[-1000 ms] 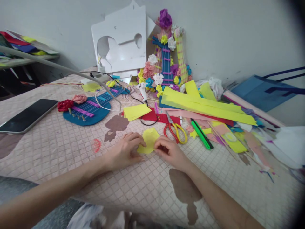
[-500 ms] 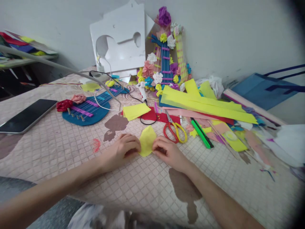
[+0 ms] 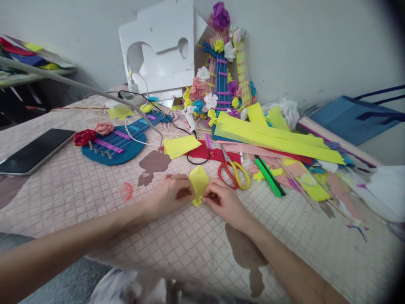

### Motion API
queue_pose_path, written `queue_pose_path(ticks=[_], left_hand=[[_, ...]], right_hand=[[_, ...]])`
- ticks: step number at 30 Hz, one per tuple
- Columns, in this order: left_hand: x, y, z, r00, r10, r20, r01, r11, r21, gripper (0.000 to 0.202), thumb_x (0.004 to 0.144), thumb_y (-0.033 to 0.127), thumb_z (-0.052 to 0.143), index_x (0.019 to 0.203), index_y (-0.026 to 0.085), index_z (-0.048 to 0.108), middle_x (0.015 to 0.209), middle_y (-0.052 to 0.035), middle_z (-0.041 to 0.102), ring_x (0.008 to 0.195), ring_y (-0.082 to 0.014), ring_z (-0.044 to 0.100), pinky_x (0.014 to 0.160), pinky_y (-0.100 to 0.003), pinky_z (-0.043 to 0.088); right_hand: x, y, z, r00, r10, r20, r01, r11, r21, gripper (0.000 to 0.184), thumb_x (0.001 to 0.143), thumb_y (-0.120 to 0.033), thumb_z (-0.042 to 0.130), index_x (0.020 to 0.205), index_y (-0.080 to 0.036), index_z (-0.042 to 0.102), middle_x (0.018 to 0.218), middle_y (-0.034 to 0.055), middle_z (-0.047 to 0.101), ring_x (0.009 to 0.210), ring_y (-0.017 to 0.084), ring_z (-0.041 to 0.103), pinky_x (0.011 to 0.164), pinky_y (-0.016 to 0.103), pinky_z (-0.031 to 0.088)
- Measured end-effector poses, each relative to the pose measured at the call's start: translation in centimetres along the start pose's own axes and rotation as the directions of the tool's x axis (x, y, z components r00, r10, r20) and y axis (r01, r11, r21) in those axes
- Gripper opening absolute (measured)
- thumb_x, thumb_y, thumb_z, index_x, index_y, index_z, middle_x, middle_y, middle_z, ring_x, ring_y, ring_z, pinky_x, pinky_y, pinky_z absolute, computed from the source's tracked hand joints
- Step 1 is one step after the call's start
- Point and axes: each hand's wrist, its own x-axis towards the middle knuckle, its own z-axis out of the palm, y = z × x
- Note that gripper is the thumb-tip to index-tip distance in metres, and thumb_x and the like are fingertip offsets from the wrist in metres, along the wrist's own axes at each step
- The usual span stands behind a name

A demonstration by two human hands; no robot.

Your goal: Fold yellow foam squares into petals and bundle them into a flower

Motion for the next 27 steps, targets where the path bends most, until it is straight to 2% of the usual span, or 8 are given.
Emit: queue_pose_path(ticks=[8, 12, 15, 19, 27], left_hand=[[0.1, 0.3, 0.7, 0.996, -0.065, -0.057, 0.066, 0.998, 0.025, 0.004, 0.075, 0.017, 0.059, 0.074, 0.017, 0.063, 0.081, -0.0029, 0.063, 0.080, -0.0172, 0.057, 0.078, -0.032, 0.039], [0.0, 0.1, 0.5, 0.995, -0.080, -0.052, 0.079, 0.996, -0.029, 0.004, 0.073, 0.016, 0.059, 0.077, 0.016, 0.061, 0.083, -0.0034, 0.060, 0.074, -0.0145, 0.056, 0.066, -0.025, 0.041], [0.1, -0.1, 0.5, 0.996, -0.070, -0.050, 0.068, 0.996, -0.051, 0.005, 0.073, 0.012, 0.057, 0.073, 0.015, 0.060, 0.080, -0.0026, 0.058, 0.070, -0.0127, 0.054, 0.062, -0.023, 0.040], [0.2, 0.0, 0.5, 0.995, -0.082, -0.061, 0.080, 0.996, -0.037, 0.007, 0.072, 0.008, 0.056, 0.071, 0.015, 0.059, 0.078, -0.0021, 0.057, 0.070, -0.0126, 0.054, 0.064, -0.023, 0.040], [0.3, 0.4, 0.9, 0.992, -0.110, -0.066, 0.112, 0.994, 0.015, 0.004, 0.072, 0.012, 0.060, 0.071, 0.015, 0.059, 0.078, -0.0022, 0.059, 0.075, -0.0149, 0.055, 0.073, -0.029, 0.040]], right_hand=[[0.1, 0.1, 0.6, 0.999, 0.023, -0.045, -0.027, 0.996, -0.087, 0.014, 0.076, -0.008, 0.061, 0.075, -0.020, 0.053, 0.083, 0.0005, 0.050, 0.075, 0.014, 0.052, 0.066, 0.027, 0.043], [0.1, 0.0, 0.8, 0.998, 0.033, -0.051, -0.038, 0.995, -0.096, 0.014, 0.075, -0.007, 0.061, 0.075, -0.019, 0.052, 0.083, 0.0007, 0.050, 0.075, 0.014, 0.052, 0.066, 0.027, 0.042], [0.1, -0.1, 0.8, 0.997, 0.045, -0.058, -0.051, 0.993, -0.104, 0.015, 0.075, -0.007, 0.060, 0.074, -0.019, 0.052, 0.083, 0.0007, 0.050, 0.075, 0.014, 0.052, 0.066, 0.027, 0.042], [0.2, -0.3, 1.0, 0.996, 0.051, -0.070, -0.060, 0.990, -0.130, 0.015, 0.075, -0.008, 0.061, 0.074, -0.019, 0.052, 0.083, 0.0004, 0.050, 0.077, 0.015, 0.051, 0.067, 0.026, 0.042], [0.2, -0.4, 1.1, 0.995, 0.063, -0.075, -0.072, 0.989, -0.131, 0.014, 0.077, -0.009, 0.060, 0.074, -0.020, 0.051, 0.082, 0.0006, 0.051, 0.076, 0.015, 0.052, 0.064, 0.026, 0.042]])
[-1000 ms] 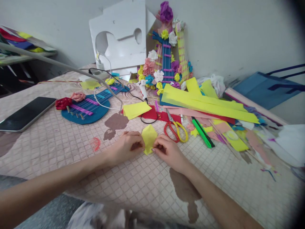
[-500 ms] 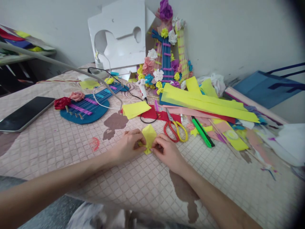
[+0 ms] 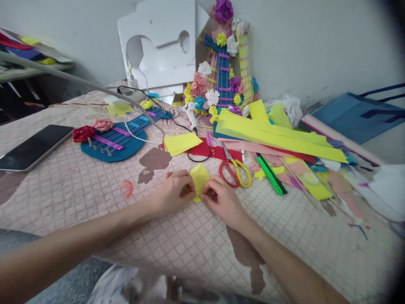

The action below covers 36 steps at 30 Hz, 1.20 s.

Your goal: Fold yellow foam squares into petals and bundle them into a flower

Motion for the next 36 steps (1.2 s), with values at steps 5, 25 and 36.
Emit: queue_pose_path(ticks=[5, 25, 36], left_hand=[[-0.1, 0.0, 0.2, 0.999, -0.017, -0.033, 0.017, 1.000, 0.008, 0.006, 0.072, 0.011, 0.059, 0.073, 0.016, 0.060, 0.081, -0.0019, 0.061, 0.079, -0.0158, 0.057, 0.074, -0.030, 0.038], [-0.5, -1.1, -1.2, 0.986, 0.104, 0.127, -0.087, 0.987, -0.139, 0.002, 0.077, 0.017, 0.059, 0.078, 0.016, 0.061, 0.098, -0.0053, 0.055, 0.090, -0.0173, 0.055, 0.079, -0.030, 0.043], [-0.3, -0.6, -0.8, 0.996, 0.037, 0.084, -0.035, 0.999, -0.029, 0.006, 0.073, 0.016, 0.063, 0.076, 0.016, 0.058, 0.091, -0.0025, 0.058, 0.087, -0.0180, 0.056, 0.086, -0.036, 0.038]], right_hand=[[0.0, -0.1, 0.1, 1.000, 0.004, -0.015, -0.004, 1.000, 0.002, 0.016, 0.076, -0.008, 0.060, 0.077, -0.020, 0.050, 0.083, 0.0008, 0.052, 0.079, 0.016, 0.052, 0.067, 0.027, 0.042], [-0.3, 0.3, -2.3, 0.968, -0.044, 0.246, -0.013, 0.974, 0.227, 0.012, 0.078, -0.009, 0.060, 0.081, -0.020, 0.058, 0.098, 0.0013, 0.048, 0.088, 0.013, 0.053, 0.074, 0.025, 0.044], [0.0, -0.2, -0.7, 0.998, 0.031, 0.063, -0.037, 0.995, 0.087, 0.015, 0.074, -0.007, 0.063, 0.073, -0.018, 0.053, 0.084, -0.0003, 0.049, 0.074, 0.013, 0.051, 0.064, 0.025, 0.042]])
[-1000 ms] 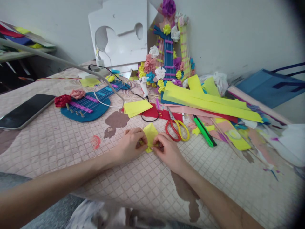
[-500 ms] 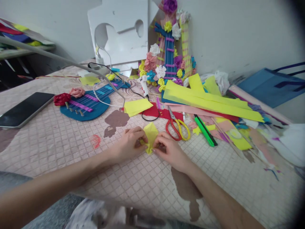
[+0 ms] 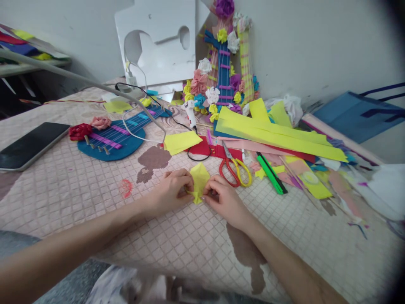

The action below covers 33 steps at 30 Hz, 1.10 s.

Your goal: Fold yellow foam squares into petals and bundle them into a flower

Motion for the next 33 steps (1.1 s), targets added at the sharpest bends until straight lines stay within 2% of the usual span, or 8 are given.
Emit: queue_pose_path(ticks=[7, 15, 22, 27, 33], left_hand=[[0.2, -0.4, -0.1, 0.999, 0.039, 0.011, -0.038, 0.997, -0.067, 0.002, 0.077, 0.016, 0.057, 0.075, 0.016, 0.058, 0.090, -0.0036, 0.059, 0.081, -0.0156, 0.056, 0.077, -0.030, 0.042], [0.3, 0.3, 0.4, 0.999, -0.034, -0.027, 0.034, 0.999, 0.010, 0.003, 0.073, 0.015, 0.060, 0.073, 0.017, 0.057, 0.087, -0.0027, 0.060, 0.084, -0.0175, 0.057, 0.080, -0.033, 0.038], [0.4, 0.2, 0.5, 0.999, -0.032, -0.038, 0.033, 0.999, 0.013, 0.001, 0.074, 0.016, 0.058, 0.075, 0.017, 0.057, 0.085, -0.0028, 0.060, 0.081, -0.0170, 0.056, 0.076, -0.032, 0.038], [0.3, 0.1, 0.7, 0.998, -0.039, -0.042, 0.041, 0.998, 0.044, 0.003, 0.077, 0.016, 0.055, 0.075, 0.017, 0.058, 0.086, -0.0028, 0.060, 0.081, -0.0168, 0.056, 0.079, -0.034, 0.037], [0.2, 0.2, 0.9, 0.997, -0.041, -0.058, 0.044, 0.997, 0.060, 0.001, 0.074, 0.017, 0.056, 0.074, 0.017, 0.057, 0.086, -0.0026, 0.061, 0.084, -0.0177, 0.057, 0.079, -0.035, 0.035]], right_hand=[[-0.1, 0.4, -0.7, 0.998, -0.033, 0.050, 0.028, 0.995, 0.092, 0.011, 0.078, -0.009, 0.059, 0.075, -0.019, 0.056, 0.084, -0.0003, 0.050, 0.072, 0.011, 0.052, 0.063, 0.024, 0.043], [0.1, 0.0, 0.3, 0.999, -0.003, -0.046, 0.002, 1.000, -0.016, 0.013, 0.075, -0.009, 0.062, 0.072, -0.019, 0.054, 0.079, -0.0006, 0.050, 0.071, 0.013, 0.051, 0.063, 0.025, 0.042], [0.1, 0.3, -0.2, 1.000, -0.022, 0.004, 0.022, 0.998, 0.053, 0.013, 0.076, -0.006, 0.059, 0.075, -0.019, 0.055, 0.082, -0.0006, 0.049, 0.069, 0.011, 0.051, 0.062, 0.024, 0.042], [0.1, 0.3, 0.2, 0.999, -0.035, -0.035, 0.033, 0.999, -0.040, 0.014, 0.075, -0.006, 0.058, 0.074, -0.019, 0.054, 0.082, 0.0002, 0.050, 0.074, 0.013, 0.051, 0.066, 0.027, 0.042], [0.1, 0.0, 0.6, 0.998, -0.030, -0.054, 0.026, 0.997, -0.073, 0.013, 0.076, -0.008, 0.058, 0.073, -0.020, 0.052, 0.080, 0.0005, 0.051, 0.075, 0.015, 0.052, 0.067, 0.028, 0.043]])
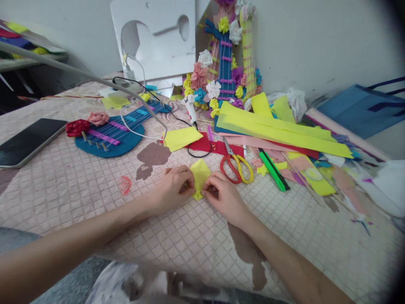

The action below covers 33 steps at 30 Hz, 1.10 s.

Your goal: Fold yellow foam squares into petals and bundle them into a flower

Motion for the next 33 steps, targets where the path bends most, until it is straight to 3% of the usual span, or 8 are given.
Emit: queue_pose_path(ticks=[13, 18, 26, 33], left_hand=[[-0.05, 0.08, 0.07, 0.999, -0.017, -0.029, 0.017, 1.000, -0.018, 0.006, 0.073, 0.014, 0.056, 0.077, 0.018, 0.056, 0.085, -0.0016, 0.060, 0.084, -0.0174, 0.056, 0.076, -0.033, 0.035], [-0.19, 0.32, -0.26, 1.000, -0.010, -0.003, 0.010, 0.999, -0.050, 0.005, 0.076, 0.015, 0.056, 0.076, 0.019, 0.060, 0.088, -0.0023, 0.060, 0.088, -0.0182, 0.056, 0.083, -0.036, 0.035], [-0.57, 0.27, 0.27, 0.999, 0.001, -0.049, -0.002, 1.000, -0.005, 0.003, 0.076, 0.022, 0.060, 0.076, 0.019, 0.059, 0.089, -0.0021, 0.059, 0.087, -0.0186, 0.055, 0.083, -0.036, 0.034], [-0.94, 0.17, 0.18, 0.999, 0.032, -0.024, -0.032, 0.999, 0.022, 0.015, 0.068, 0.016, 0.063, 0.081, 0.019, 0.057, 0.092, -0.0023, 0.057, 0.091, -0.0197, 0.053, 0.084, -0.036, 0.035]], right_hand=[[-0.11, -0.52, 0.14, 0.999, 0.018, -0.039, -0.018, 1.000, -0.005, 0.018, 0.073, -0.003, 0.055, 0.079, -0.020, 0.052, 0.085, 0.0020, 0.051, 0.078, 0.016, 0.051, 0.068, 0.029, 0.043], [-0.15, -0.62, 0.12, 1.000, 0.006, 0.000, -0.006, 1.000, 0.005, 0.016, 0.077, -0.004, 0.053, 0.076, -0.020, 0.054, 0.086, 0.0026, 0.052, 0.081, 0.017, 0.052, 0.071, 0.031, 0.044], [-0.31, -0.48, 0.06, 1.000, -0.004, 0.015, 0.004, 0.999, -0.033, 0.014, 0.075, -0.007, 0.058, 0.081, -0.020, 0.053, 0.089, 0.0033, 0.052, 0.087, 0.018, 0.053, 0.077, 0.033, 0.045], [-0.47, -0.79, -0.19, 0.999, -0.021, 0.036, 0.022, 0.999, -0.028, 0.022, 0.068, -0.012, 0.066, 0.083, -0.021, 0.051, 0.091, 0.0029, 0.050, 0.092, 0.019, 0.052, 0.081, 0.034, 0.045]])
